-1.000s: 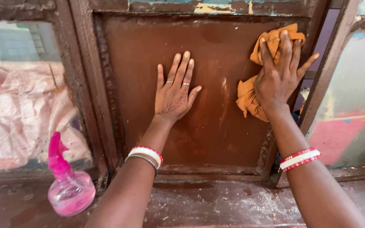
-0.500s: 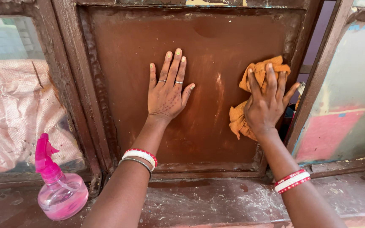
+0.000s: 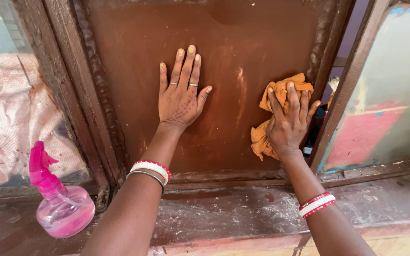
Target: The person is cleaning the glass panes and metal frame of a window using a spray bottle of liquid and a cloth.
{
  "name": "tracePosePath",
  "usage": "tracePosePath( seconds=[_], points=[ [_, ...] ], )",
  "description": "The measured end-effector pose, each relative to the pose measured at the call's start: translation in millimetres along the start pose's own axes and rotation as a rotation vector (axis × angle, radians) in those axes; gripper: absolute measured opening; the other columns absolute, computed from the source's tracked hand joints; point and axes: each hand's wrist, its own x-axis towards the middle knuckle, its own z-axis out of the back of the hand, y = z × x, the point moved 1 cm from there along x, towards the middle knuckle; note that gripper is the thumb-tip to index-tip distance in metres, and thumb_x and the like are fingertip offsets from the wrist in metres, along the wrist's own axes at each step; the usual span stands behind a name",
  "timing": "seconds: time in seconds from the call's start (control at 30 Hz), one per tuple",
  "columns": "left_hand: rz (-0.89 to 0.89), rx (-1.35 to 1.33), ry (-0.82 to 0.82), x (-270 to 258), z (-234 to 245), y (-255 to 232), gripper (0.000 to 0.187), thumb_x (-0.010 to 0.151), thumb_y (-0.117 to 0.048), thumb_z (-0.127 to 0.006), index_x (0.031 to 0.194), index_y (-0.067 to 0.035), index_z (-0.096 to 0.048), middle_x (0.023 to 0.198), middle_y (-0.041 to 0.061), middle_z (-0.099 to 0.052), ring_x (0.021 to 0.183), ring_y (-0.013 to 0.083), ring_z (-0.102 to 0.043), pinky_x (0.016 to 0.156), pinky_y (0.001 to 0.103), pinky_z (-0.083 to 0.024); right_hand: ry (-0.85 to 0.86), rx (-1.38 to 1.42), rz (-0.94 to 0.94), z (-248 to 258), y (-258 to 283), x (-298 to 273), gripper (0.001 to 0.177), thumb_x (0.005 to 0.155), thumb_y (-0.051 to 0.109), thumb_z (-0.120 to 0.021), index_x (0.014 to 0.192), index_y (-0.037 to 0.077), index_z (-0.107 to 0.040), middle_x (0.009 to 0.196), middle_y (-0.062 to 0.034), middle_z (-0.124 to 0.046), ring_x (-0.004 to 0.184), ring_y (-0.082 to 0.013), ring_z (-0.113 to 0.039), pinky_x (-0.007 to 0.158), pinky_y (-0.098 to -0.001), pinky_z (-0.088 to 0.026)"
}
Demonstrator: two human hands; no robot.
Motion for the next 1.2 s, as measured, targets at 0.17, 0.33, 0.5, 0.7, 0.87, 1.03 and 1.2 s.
tracePosePath(
  seconds=[0.17,0.33,0.5,0.7,0.87,1.03,1.2],
  points=[
    [0.0,-0.022,0.03,-4.4,1.2,0.3,0.079,0.11,-0.063,-0.036,0.168,-0.013,-0.016,0.175,0.001,-0.012,0.161,0.0228,-0.009,0.132,0.054,-0.01,0.033,0.086,-0.038,3.0,5.7,-11.0,0.052,0.103,0.003,-0.057,0.148,0.027,-0.07,0.165,-0.0121,-0.043,0.156,-0.0421,-0.033,0.13,-0.0612,-0.006],
    [-0.001,-0.058,0.092,-6.0,3.8,1.0,0.092,0.102,-0.074,-0.033,0.166,-0.01,-0.016,0.174,0.004,-0.011,0.16,0.0243,-0.009,0.13,0.054,-0.01,0.059,0.111,-0.074,3.1,12.1,-11.2,0.057,0.102,0.001,-0.055,0.152,0.025,-0.068,0.168,-0.0134,-0.041,0.158,-0.0445,-0.029,0.129,-0.0652,-0.004],
    [-0.01,-0.075,0.055,-5.6,9.0,0.3,0.097,0.099,-0.079,-0.032,0.166,-0.011,-0.018,0.173,0.004,-0.013,0.161,0.0244,-0.011,0.131,0.054,-0.012,0.033,0.307,-0.068,0.5,29.2,-3.5,0.05,0.105,0.001,-0.053,0.151,0.018,-0.065,0.168,-0.0223,-0.035,0.158,-0.0494,-0.022,0.129,-0.0674,-0.006],
    [-0.018,-0.133,0.031,-6.3,15.1,2.6,0.101,0.094,-0.081,-0.031,0.165,-0.009,-0.022,0.173,0.004,-0.015,0.161,0.0245,-0.013,0.13,0.054,-0.012,0.027,0.381,-0.004,-12.7,111.8,0.4,0.061,0.101,-0.006,-0.052,0.158,0.017,-0.051,0.17,-0.025,-0.028,0.157,-0.053,-0.019,0.131,-0.0618,-0.006],
    [-0.045,-0.151,0.015,-7.9,12.5,7.5,0.097,0.096,-0.078,-0.03,0.165,-0.011,-0.023,0.174,0.004,-0.016,0.161,0.024,-0.013,0.131,0.054,-0.012,0.045,0.555,0.022,-9.0,160.6,3.4,0.069,0.088,-0.001,-0.054,0.155,-0.006,-0.036,0.168,-0.0238,-0.028,0.155,-0.0549,-0.02,0.129,-0.0649,-0.008],
    [-0.065,-0.175,0.035,-8.5,13.7,8.8,0.095,0.096,-0.076,-0.033,0.164,-0.01,-0.025,0.172,0.005,-0.017,0.16,0.0238,-0.014,0.13,0.054,-0.011,0.138,0.552,0.101,-4.6,141.2,5.4,0.072,0.086,0.005,-0.058,0.153,-0.01,-0.035,0.166,-0.0254,-0.03,0.152,-0.0542,-0.025,0.127,-0.0626,-0.014],
    [-0.056,-0.16,0.061,-8.6,17.4,8.2,0.08,0.105,-0.063,-0.038,0.164,-0.012,-0.026,0.173,0.003,-0.017,0.16,0.0226,-0.013,0.13,0.053,-0.012,0.163,0.269,0.305,7.0,93.5,2.3,0.064,0.089,0.002,-0.058,0.152,0.01,-0.05,0.16,-0.0079,-0.045,0.144,-0.0382,-0.044,0.126,-0.054,-0.029]
  ],
)
